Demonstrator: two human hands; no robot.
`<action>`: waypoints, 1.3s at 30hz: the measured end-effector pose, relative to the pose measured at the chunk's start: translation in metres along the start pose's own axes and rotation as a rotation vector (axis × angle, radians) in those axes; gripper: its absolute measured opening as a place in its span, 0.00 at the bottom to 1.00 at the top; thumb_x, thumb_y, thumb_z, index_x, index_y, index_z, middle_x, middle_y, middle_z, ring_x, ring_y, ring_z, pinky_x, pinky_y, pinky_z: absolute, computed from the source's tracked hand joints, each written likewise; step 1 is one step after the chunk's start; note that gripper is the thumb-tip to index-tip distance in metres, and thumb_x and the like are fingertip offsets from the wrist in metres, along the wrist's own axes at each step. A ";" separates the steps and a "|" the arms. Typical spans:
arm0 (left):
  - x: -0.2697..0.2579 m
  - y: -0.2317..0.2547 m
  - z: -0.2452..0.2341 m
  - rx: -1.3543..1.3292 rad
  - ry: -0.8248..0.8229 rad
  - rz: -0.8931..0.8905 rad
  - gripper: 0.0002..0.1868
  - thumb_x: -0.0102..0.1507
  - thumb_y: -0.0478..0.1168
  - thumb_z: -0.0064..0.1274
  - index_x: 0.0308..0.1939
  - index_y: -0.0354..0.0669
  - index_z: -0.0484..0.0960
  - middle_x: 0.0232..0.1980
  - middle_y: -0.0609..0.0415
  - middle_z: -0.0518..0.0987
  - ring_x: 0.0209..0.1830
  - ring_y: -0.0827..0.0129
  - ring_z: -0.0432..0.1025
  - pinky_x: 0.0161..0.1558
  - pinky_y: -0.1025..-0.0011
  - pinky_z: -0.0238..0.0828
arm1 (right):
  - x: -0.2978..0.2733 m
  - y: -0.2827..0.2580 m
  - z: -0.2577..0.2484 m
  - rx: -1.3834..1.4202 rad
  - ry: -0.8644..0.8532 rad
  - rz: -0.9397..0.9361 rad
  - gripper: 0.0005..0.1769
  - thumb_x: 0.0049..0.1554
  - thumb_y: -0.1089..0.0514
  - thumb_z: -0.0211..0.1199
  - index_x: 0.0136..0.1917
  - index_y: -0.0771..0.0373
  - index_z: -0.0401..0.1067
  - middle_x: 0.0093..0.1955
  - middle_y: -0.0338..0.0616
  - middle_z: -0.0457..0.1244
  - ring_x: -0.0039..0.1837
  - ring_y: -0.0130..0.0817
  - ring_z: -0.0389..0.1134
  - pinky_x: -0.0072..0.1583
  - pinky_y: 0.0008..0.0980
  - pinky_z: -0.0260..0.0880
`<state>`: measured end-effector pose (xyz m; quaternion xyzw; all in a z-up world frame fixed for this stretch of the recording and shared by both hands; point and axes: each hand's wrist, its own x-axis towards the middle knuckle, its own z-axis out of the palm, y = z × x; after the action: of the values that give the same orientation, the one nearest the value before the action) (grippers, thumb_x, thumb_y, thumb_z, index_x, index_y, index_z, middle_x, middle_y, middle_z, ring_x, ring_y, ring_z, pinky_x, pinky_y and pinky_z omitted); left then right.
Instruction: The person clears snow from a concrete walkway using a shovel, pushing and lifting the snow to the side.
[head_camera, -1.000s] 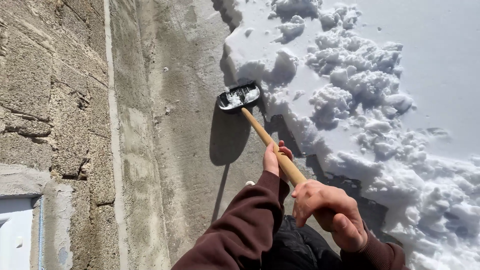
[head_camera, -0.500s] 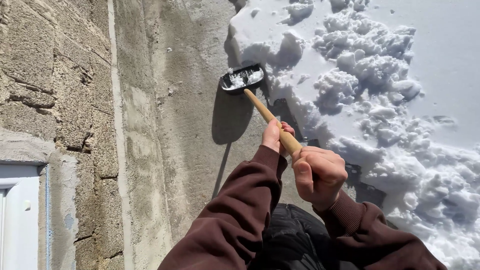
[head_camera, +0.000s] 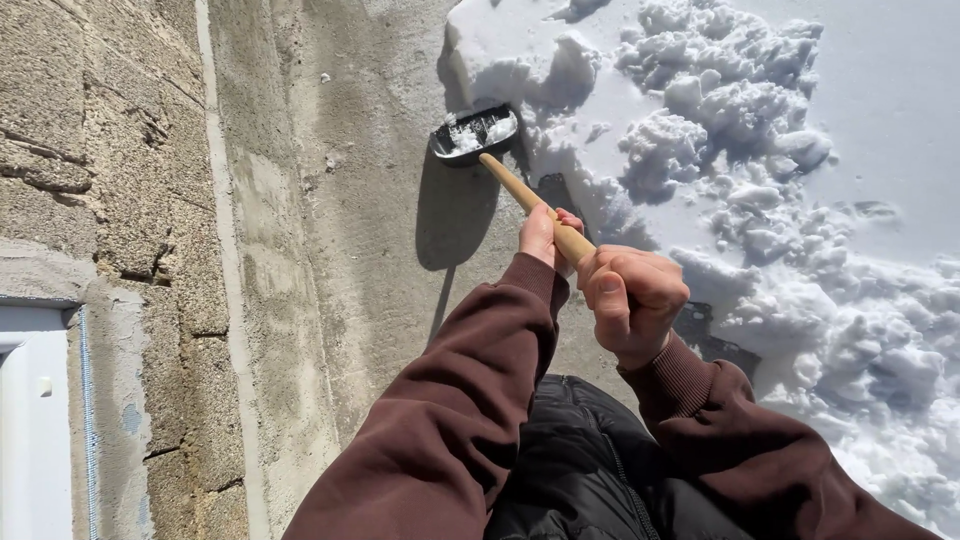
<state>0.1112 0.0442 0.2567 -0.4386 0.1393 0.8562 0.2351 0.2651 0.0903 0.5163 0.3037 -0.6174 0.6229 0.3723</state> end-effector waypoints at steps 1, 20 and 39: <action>-0.013 -0.007 -0.005 -0.005 0.007 -0.003 0.14 0.75 0.46 0.46 0.56 0.45 0.61 0.36 0.61 0.70 0.24 0.79 0.71 0.26 0.79 0.78 | -0.001 -0.010 0.001 0.001 -0.002 0.009 0.30 0.71 0.62 0.51 0.25 0.58 0.62 0.20 0.36 0.50 0.23 0.32 0.52 0.29 0.33 0.61; 0.047 0.052 -0.006 0.053 -0.070 -0.021 0.14 0.77 0.51 0.45 0.46 0.46 0.68 0.36 0.64 0.66 0.28 0.83 0.66 0.26 0.86 0.72 | -0.034 0.098 0.023 -0.029 0.002 -0.078 0.28 0.68 0.62 0.53 0.25 0.57 0.62 0.21 0.38 0.52 0.22 0.37 0.56 0.30 0.37 0.69; 0.068 0.059 -0.039 0.293 -0.025 0.005 0.29 0.80 0.62 0.42 0.49 0.36 0.73 0.40 0.54 0.71 0.35 0.74 0.72 0.31 0.78 0.77 | -0.103 0.157 0.011 -0.238 -0.169 0.134 0.24 0.71 0.58 0.54 0.31 0.60 0.69 0.29 0.42 0.63 0.33 0.50 0.72 0.49 0.54 0.83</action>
<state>0.0725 -0.0037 0.1808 -0.3886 0.2609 0.8326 0.2962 0.1886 0.0769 0.3451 0.2670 -0.7347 0.5411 0.3101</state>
